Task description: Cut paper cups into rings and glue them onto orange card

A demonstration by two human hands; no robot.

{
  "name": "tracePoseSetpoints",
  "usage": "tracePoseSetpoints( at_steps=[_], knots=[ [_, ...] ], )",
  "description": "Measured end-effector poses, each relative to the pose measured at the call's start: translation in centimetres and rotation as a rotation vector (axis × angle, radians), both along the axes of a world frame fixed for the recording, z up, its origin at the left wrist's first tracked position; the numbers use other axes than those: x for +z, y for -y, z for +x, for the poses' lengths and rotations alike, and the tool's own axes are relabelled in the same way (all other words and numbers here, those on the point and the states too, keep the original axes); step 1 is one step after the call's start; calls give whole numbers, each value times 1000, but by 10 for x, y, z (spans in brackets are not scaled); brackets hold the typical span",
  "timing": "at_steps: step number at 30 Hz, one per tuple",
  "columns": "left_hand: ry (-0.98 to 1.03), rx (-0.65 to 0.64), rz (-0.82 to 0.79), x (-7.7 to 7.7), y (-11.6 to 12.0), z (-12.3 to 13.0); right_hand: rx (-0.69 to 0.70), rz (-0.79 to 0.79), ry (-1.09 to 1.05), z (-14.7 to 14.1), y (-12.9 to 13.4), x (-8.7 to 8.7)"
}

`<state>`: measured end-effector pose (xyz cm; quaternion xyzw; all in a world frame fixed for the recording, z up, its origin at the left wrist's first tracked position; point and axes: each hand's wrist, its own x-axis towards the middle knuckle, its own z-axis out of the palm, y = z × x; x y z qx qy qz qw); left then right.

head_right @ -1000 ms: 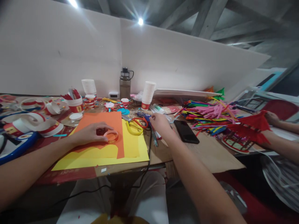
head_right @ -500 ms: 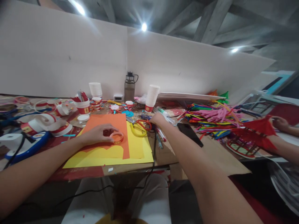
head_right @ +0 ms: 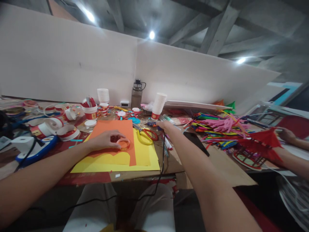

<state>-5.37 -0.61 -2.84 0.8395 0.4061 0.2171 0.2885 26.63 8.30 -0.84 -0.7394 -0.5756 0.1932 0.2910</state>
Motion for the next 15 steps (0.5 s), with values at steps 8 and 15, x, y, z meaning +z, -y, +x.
tracePoseSetpoints(
  at_steps=[8, 15],
  knots=[
    [18, -27, 1, -4, -3, -2, -103, -2, -94, -9, 10, 21],
    [26, -38, -13, -3, -4, -1, 20, 208, -283, -18, 25, 27]
  ],
)
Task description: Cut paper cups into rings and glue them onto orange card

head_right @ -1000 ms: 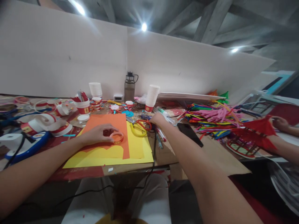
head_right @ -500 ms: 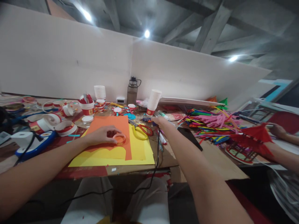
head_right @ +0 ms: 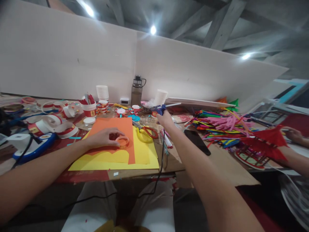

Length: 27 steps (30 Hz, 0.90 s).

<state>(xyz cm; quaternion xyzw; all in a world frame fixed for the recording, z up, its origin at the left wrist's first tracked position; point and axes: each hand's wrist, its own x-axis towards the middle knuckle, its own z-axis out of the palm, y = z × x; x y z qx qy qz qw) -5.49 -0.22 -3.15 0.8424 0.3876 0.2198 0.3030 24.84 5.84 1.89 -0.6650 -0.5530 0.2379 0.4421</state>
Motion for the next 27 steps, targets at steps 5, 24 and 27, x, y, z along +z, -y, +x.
tracePoseSetpoints(
  at_steps=[5, 24, 27],
  knots=[
    [-2, 14, 2, 0, 2, 0, 77, 10, -119, -15, 3, -26],
    [8, 31, -54, 0, 2, 2, 124, 49, 338, 0, 7, -37],
    [-30, 47, -31, 1, 2, 1, 130, 18, 383, 0, 9, -37]
  ],
)
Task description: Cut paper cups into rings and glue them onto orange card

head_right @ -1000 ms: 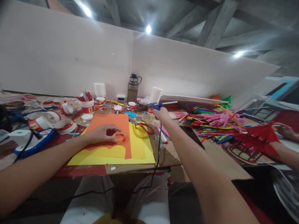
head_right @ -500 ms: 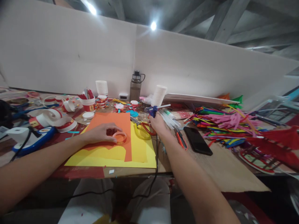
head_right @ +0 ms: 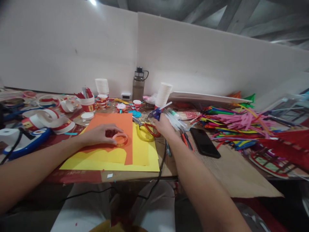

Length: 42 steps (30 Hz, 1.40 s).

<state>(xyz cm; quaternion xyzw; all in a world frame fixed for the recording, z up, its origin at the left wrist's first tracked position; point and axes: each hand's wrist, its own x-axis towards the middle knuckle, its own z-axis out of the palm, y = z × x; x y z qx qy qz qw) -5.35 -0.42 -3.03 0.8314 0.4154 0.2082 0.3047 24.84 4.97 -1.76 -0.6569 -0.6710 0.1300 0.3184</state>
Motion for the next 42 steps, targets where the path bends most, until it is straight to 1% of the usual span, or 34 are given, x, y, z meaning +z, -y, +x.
tracePoseSetpoints(
  at_steps=[3, 6, 9, 16, 21, 25, 29, 33, 38, 42],
  knots=[
    [-24, 7, 20, 2, 0, 0, -19, 19, -11, -2, 3, 4],
    [-23, 6, 24, 3, 1, 1, 5, 57, -129, -6, 10, 11],
    [5, 3, 9, 2, 1, 1, 112, 45, -242, -10, 21, 20],
    [28, -18, 6, -3, -3, -2, 417, -38, -623, -15, 46, 36],
    [24, -20, 1, 1, -4, -3, 544, -71, -761, -15, 53, 41],
    [-15, -21, 85, 5, -4, -4, 580, -106, -795, -15, 56, 42],
    [-81, -56, 119, 5, -4, -3, 597, -120, -798, -17, 59, 42],
    [-113, -51, 94, 5, -3, -1, 607, -149, -772, -17, 59, 40],
    [-105, -39, 67, 6, -1, 1, 665, -206, -764, -17, 57, 36],
    [-86, -35, 62, 5, -1, 0, 653, -224, -758, -19, 56, 32]
  ],
)
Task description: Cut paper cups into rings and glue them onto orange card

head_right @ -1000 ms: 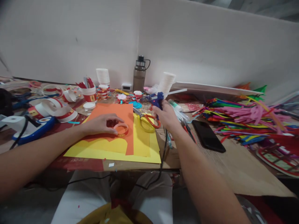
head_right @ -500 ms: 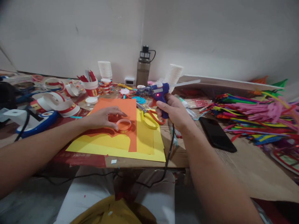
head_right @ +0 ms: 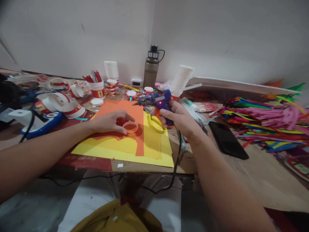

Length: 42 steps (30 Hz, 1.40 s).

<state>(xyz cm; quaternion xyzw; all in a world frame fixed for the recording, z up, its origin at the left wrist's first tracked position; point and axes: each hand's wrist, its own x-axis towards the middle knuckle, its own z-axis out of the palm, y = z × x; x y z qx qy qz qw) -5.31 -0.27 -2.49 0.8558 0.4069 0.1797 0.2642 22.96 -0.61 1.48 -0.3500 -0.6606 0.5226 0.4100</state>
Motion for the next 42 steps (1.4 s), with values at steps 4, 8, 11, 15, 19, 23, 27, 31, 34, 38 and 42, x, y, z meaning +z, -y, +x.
tracePoseSetpoints(
  at_steps=[4, 8, 11, 15, 19, 23, 27, 31, 34, 38, 42],
  knots=[
    [6, 16, 8, -1, 0, 0, 12, -15, 0, -1, -1, -3],
    [-12, 5, 12, -1, -1, -1, 45, -12, 23, 1, -2, -4],
    [-4, -2, 6, -2, -2, -2, 57, -12, 45, 3, -2, -3],
    [1, -24, 0, -2, -3, -3, 60, -14, 61, 3, 0, -1],
    [-8, -36, 11, -1, -2, -2, 73, -17, 71, 2, 2, 0],
    [-4, -35, 21, -2, -1, -2, 73, -6, 109, 3, 2, 0],
    [5, -49, 46, -3, -2, -2, 85, 34, 171, 6, 2, 1],
    [12, -73, 63, -4, -3, -3, 115, 58, 241, 8, 4, 3],
    [17, -81, 77, -5, -4, -3, 111, 101, 304, 8, 6, 4],
    [16, -69, 85, -7, -4, -3, 82, 242, 456, 6, 8, 5],
    [11, -60, 91, -8, -5, -3, 36, 457, 674, 2, 10, 6]
  ],
)
